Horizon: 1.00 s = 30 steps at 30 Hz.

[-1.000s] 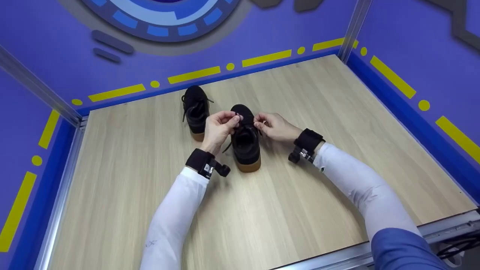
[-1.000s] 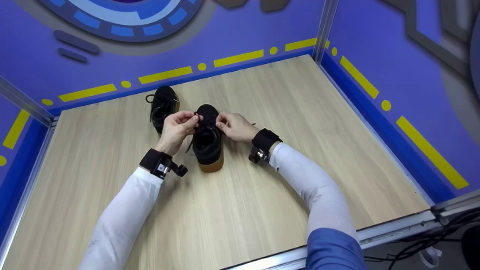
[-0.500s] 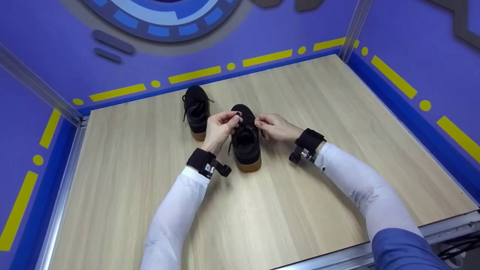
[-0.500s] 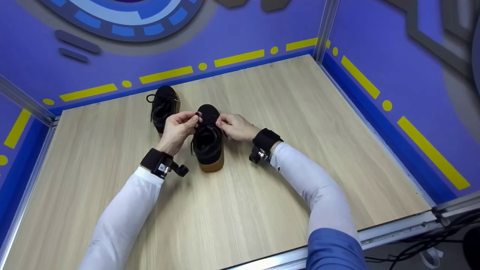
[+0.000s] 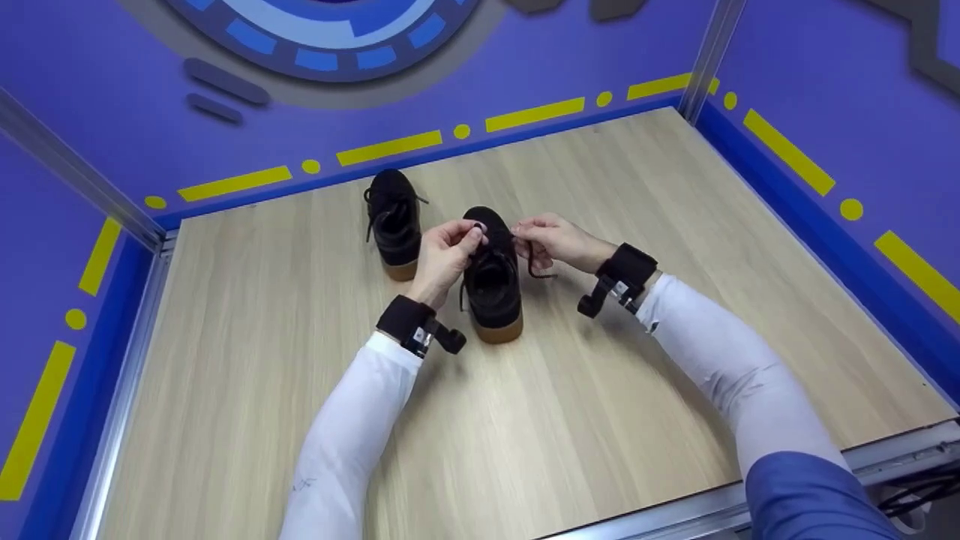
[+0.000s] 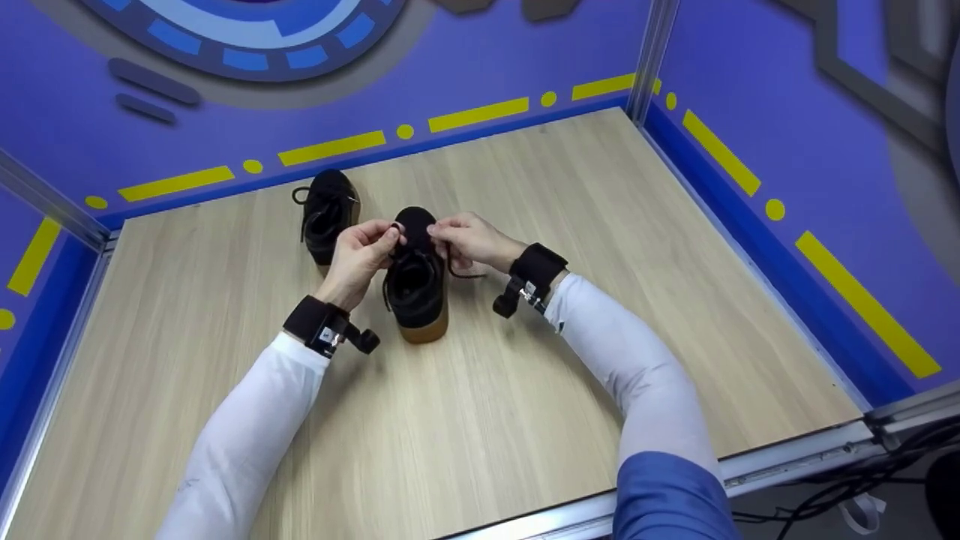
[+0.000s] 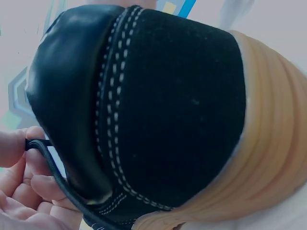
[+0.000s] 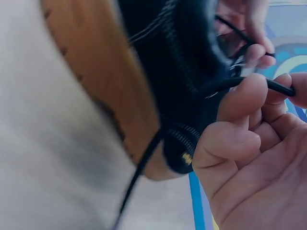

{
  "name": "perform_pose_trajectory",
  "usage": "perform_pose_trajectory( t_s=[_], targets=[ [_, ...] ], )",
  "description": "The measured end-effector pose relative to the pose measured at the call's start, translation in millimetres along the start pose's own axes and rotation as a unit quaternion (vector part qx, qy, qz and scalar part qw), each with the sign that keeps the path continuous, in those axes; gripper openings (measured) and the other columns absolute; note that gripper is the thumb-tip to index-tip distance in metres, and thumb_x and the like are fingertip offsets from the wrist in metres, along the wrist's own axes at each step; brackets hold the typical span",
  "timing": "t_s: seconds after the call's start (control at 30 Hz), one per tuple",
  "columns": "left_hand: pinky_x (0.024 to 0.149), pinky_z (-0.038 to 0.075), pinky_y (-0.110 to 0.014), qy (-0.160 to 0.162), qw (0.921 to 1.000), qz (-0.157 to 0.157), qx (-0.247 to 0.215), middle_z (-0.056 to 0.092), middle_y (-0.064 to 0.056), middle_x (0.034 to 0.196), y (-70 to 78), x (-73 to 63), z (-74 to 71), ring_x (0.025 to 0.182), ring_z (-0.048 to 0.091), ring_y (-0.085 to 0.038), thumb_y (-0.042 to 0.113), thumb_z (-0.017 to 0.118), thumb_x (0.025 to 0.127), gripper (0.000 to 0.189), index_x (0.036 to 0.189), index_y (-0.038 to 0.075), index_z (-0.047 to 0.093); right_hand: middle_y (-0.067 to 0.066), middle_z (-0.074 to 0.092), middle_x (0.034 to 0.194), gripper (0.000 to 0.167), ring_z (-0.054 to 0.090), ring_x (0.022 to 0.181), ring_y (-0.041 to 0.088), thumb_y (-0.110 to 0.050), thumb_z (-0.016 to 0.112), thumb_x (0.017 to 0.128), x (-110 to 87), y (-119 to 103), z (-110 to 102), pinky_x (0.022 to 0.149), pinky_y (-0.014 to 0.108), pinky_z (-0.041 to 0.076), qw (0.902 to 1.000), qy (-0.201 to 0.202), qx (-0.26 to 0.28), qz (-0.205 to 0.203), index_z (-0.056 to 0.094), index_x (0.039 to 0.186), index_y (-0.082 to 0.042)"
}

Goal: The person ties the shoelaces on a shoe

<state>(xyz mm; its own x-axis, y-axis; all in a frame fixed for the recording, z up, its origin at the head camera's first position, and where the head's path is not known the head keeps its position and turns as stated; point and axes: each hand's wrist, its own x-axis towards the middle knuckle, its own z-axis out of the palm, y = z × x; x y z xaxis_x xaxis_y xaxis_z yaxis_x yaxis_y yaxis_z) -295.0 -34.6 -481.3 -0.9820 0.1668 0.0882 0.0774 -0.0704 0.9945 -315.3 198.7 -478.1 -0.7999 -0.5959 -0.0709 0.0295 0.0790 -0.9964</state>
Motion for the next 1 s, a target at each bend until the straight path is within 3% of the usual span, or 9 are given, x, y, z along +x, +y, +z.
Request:
perform_pose_trajectory(
  t_s=[0.17,0.33,0.47,0.7,1.0],
  targets=[
    [0.057,0.040,-0.019,-0.016,0.9999,0.004,-0.004,0.077,0.005,0.083,2.5,-1.4,0.5,0.070,0.055,-0.007,0.009,0.066,0.103,0.010,0.104,0.003,0.074,-0.002,0.054,0.072,0.033,0.047,0.056,0.009,-0.023,0.046,0.112,-0.5,-14.5,-2.9,0.053,0.021,0.039,0.9986,-0.003,0.050,0.017,0.061,0.086,-0.008],
    [0.060,0.042,-0.019,-0.017,0.9997,0.018,0.003,0.076,0.006,0.081,2.4,-1.0,1.8,0.070,0.056,-0.006,0.009,0.067,0.102,0.008,0.101,0.006,0.075,-0.001,0.054,0.072,0.034,0.041,0.054,0.007,-0.020,0.045,0.112,1.6,-32.0,-4.0,0.051,0.020,0.034,0.9969,-0.006,0.078,0.008,0.062,0.084,-0.009],
    [0.064,0.045,-0.020,-0.012,0.9995,0.028,-0.004,0.076,0.005,0.080,1.1,-1.2,3.3,0.071,0.060,-0.007,0.007,0.069,0.100,0.007,0.101,0.003,0.075,0.000,0.054,0.070,0.035,0.034,0.049,0.005,-0.022,0.046,0.112,5.0,-45.5,-3.7,0.047,0.022,0.025,0.9970,-0.005,0.077,-0.001,0.061,0.083,-0.008],
    [0.063,0.048,-0.019,0.004,0.9991,0.042,0.010,0.078,0.002,0.081,1.1,-3.3,5.8,0.072,0.065,-0.013,0.005,0.070,0.099,0.008,0.102,0.000,0.076,0.002,0.053,0.069,0.035,0.027,0.042,0.005,-0.026,0.050,0.112,17.9,-71.4,-0.6,0.043,0.022,0.021,0.9958,0.009,0.091,-0.012,0.058,0.084,-0.007],
    [0.061,0.050,-0.020,0.020,0.9976,0.057,0.034,0.080,-0.004,0.084,0.1,-3.4,7.8,0.072,0.068,-0.017,0.006,0.072,0.098,0.010,0.103,0.000,0.077,0.003,0.054,0.071,0.035,0.024,0.041,0.004,-0.028,0.052,0.111,42.4,-99.9,17.8,0.041,0.021,0.020,0.9988,0.013,0.048,-0.008,0.058,0.084,-0.006]
  ],
)
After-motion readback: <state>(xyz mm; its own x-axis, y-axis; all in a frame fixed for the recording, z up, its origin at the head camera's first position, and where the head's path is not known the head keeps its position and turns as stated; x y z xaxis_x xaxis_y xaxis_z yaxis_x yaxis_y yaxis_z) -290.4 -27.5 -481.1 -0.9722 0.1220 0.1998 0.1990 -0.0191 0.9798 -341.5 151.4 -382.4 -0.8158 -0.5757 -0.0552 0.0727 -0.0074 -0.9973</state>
